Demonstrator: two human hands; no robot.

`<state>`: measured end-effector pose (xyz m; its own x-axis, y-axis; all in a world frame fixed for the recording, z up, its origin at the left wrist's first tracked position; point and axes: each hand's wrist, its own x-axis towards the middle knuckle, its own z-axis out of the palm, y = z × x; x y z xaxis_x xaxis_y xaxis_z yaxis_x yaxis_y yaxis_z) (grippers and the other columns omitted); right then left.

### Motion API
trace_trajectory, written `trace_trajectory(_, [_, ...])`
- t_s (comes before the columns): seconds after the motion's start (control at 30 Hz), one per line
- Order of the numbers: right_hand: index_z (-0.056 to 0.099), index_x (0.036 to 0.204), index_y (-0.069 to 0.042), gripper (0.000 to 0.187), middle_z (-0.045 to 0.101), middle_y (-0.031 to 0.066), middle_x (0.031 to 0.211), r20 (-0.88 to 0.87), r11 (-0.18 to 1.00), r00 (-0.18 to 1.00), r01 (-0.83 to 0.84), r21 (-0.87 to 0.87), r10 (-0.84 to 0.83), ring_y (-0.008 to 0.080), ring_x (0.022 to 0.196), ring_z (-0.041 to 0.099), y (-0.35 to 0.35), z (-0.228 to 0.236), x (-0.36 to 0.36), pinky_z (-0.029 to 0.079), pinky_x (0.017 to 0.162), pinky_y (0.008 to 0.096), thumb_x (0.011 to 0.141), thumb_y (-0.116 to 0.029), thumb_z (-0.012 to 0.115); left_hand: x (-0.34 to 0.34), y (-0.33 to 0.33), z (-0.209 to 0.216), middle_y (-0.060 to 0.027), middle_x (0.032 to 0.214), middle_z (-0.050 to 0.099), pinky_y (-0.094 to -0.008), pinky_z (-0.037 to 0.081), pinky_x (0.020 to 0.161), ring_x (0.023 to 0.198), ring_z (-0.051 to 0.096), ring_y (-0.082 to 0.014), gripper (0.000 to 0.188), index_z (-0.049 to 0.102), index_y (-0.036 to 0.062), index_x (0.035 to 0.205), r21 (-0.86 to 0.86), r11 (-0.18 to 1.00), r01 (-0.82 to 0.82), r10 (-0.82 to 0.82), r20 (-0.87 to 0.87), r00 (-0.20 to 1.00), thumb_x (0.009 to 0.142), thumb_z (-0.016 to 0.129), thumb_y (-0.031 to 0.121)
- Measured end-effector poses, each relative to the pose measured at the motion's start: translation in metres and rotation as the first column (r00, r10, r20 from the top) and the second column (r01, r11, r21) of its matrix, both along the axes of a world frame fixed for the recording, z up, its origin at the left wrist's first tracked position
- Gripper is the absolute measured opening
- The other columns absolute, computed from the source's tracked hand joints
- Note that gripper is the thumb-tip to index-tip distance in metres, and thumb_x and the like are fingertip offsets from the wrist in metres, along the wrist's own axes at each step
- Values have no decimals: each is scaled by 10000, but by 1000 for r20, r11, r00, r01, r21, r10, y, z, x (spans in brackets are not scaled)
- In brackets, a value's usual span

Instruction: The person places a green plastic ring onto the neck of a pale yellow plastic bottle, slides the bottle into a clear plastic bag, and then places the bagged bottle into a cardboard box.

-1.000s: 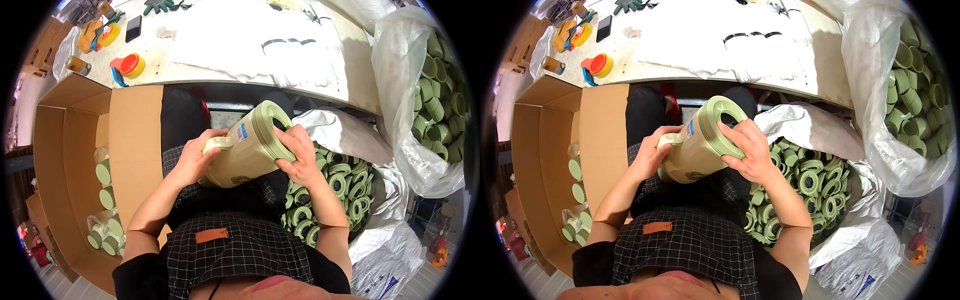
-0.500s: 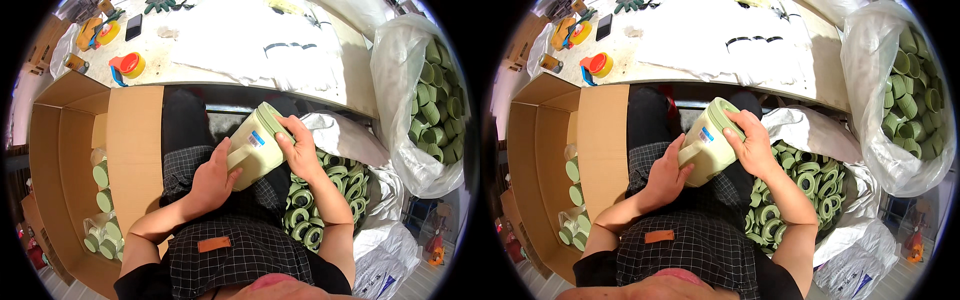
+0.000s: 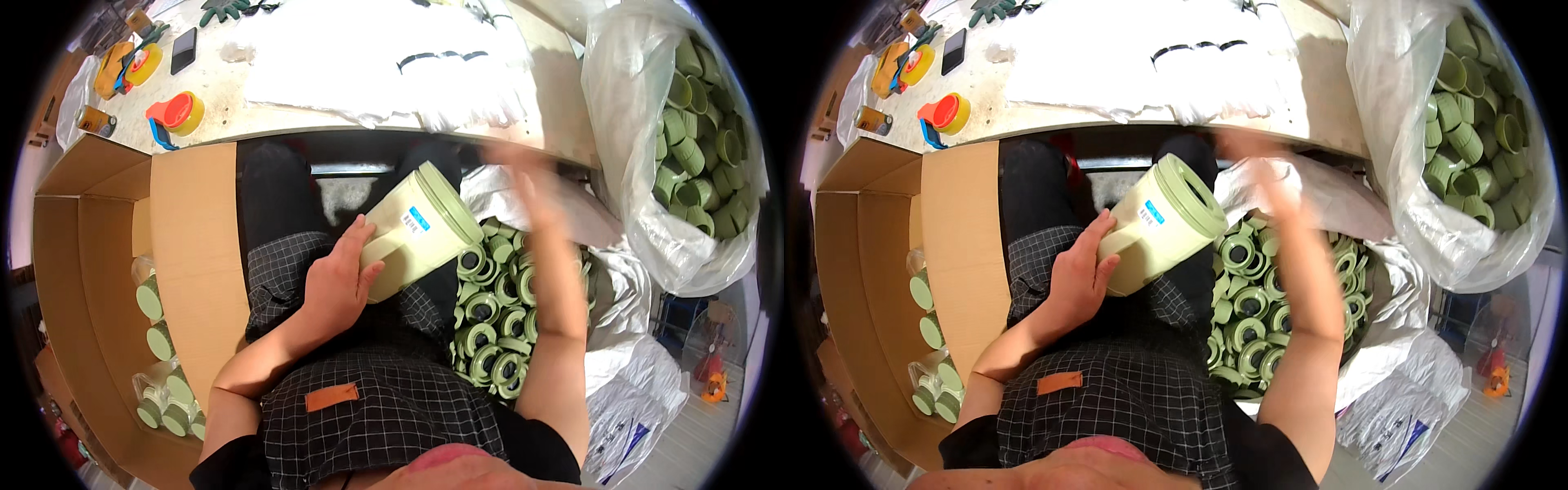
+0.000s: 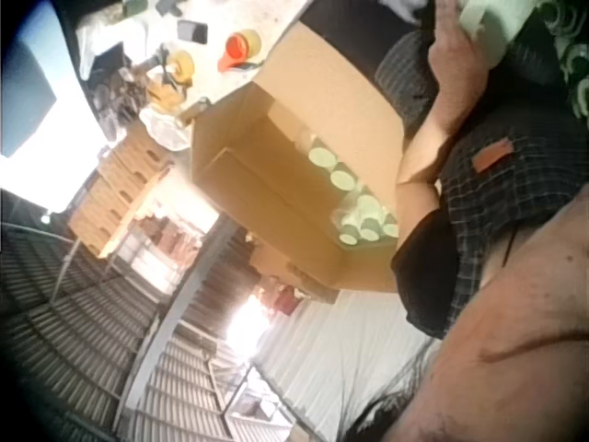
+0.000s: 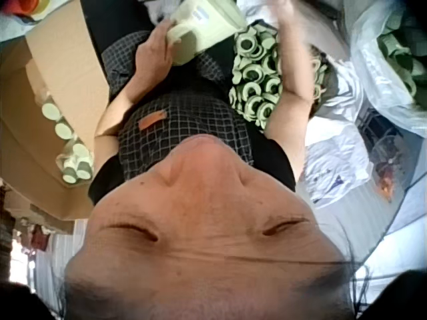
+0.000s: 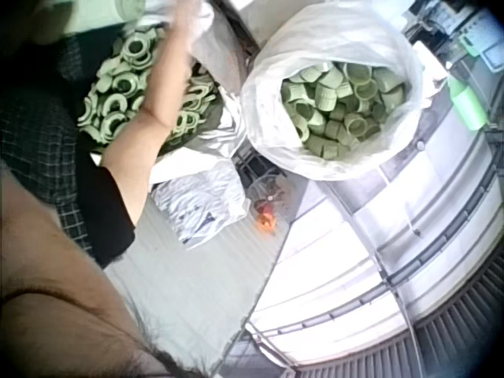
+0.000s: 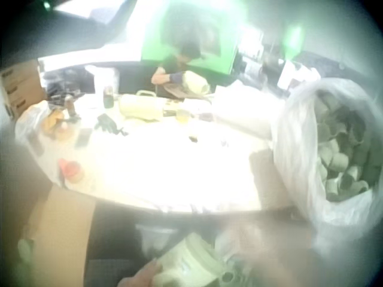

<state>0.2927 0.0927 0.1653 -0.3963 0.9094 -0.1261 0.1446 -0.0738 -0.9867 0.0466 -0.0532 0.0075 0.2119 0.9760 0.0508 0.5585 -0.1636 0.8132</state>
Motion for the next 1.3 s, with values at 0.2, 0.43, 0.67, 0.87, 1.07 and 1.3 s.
trace_trajectory(0.2, [126, 1606, -28, 919, 117, 142, 1677, 206, 961, 940, -276, -7, 272, 282, 1551, 78, -36, -71, -15, 51, 1254, 419, 1000, -706, 262, 3, -8, 7, -289, 1371, 553, -452, 559, 861, 1081, 651, -451, 497, 468, 8, 1399, 46, 998, 49, -47, -64, 997, 965, 620, 195])
trace_trajectory(0.43, [190, 1600, -33, 1098, 191, 164, 1666, -150, 764, 955, 295, 574, -257, 280, 1551, 135, 16, -39, 64, 20, 1253, 452, 887, -868, 192, -3, 2, -1, -288, 1378, 549, -443, 562, 860, 1069, 660, -439, 534, 457, -6, 1401, 57, 996, 63, -61, -41, 997, 939, 650, 179])
trace_trajectory(0.67, [327, 1536, 4, 853, 377, 169, 1556, 159, 943, 973, -203, 266, 164, 304, 1468, 309, -58, -121, 5, 218, 1206, 435, 977, -639, 382, 5, 10, 3, -244, 1429, 529, -422, 568, 754, 979, 688, -394, 591, 487, 36, 1401, 79, 986, 148, -138, -121, 983, 893, 704, 248])
trace_trajectory(0.87, [472, 1423, 20, 715, 493, 207, 1415, 363, 871, 931, -150, 468, -34, 373, 1308, 464, -77, -113, 8, 339, 1116, 472, 968, -530, 527, -8, 13, -3, -229, 1449, 522, -407, 576, 725, 908, 704, -371, 627, 497, 32, 1393, 120, 976, 184, -173, -96, 980, 868, 732, 283])
trace_trajectory(1.07, [558, 1341, 30, 638, 555, 163, 981, 387, 742, 901, -122, 659, -196, 340, 870, 509, -120, -122, 7, 416, 800, 438, 946, -470, 597, -35, 40, -8, -152, 1314, 641, -391, 556, 919, 1134, 656, -339, 472, 581, 72, 1323, -1, 971, 237, -232, 209, 950, 893, 716, 212])
trace_trajectory(1.3, [492, 1395, 52, 581, 556, 192, 1072, 434, 924, 860, 103, 368, -269, 345, 1005, 531, -104, -100, -13, 424, 947, 432, 934, -280, 619, 1, 8, 11, -184, 1439, 527, -437, 567, 877, 1091, 668, -358, 518, 537, 77, 1335, -49, 996, 68, -68, -3, 998, 879, 728, 230])
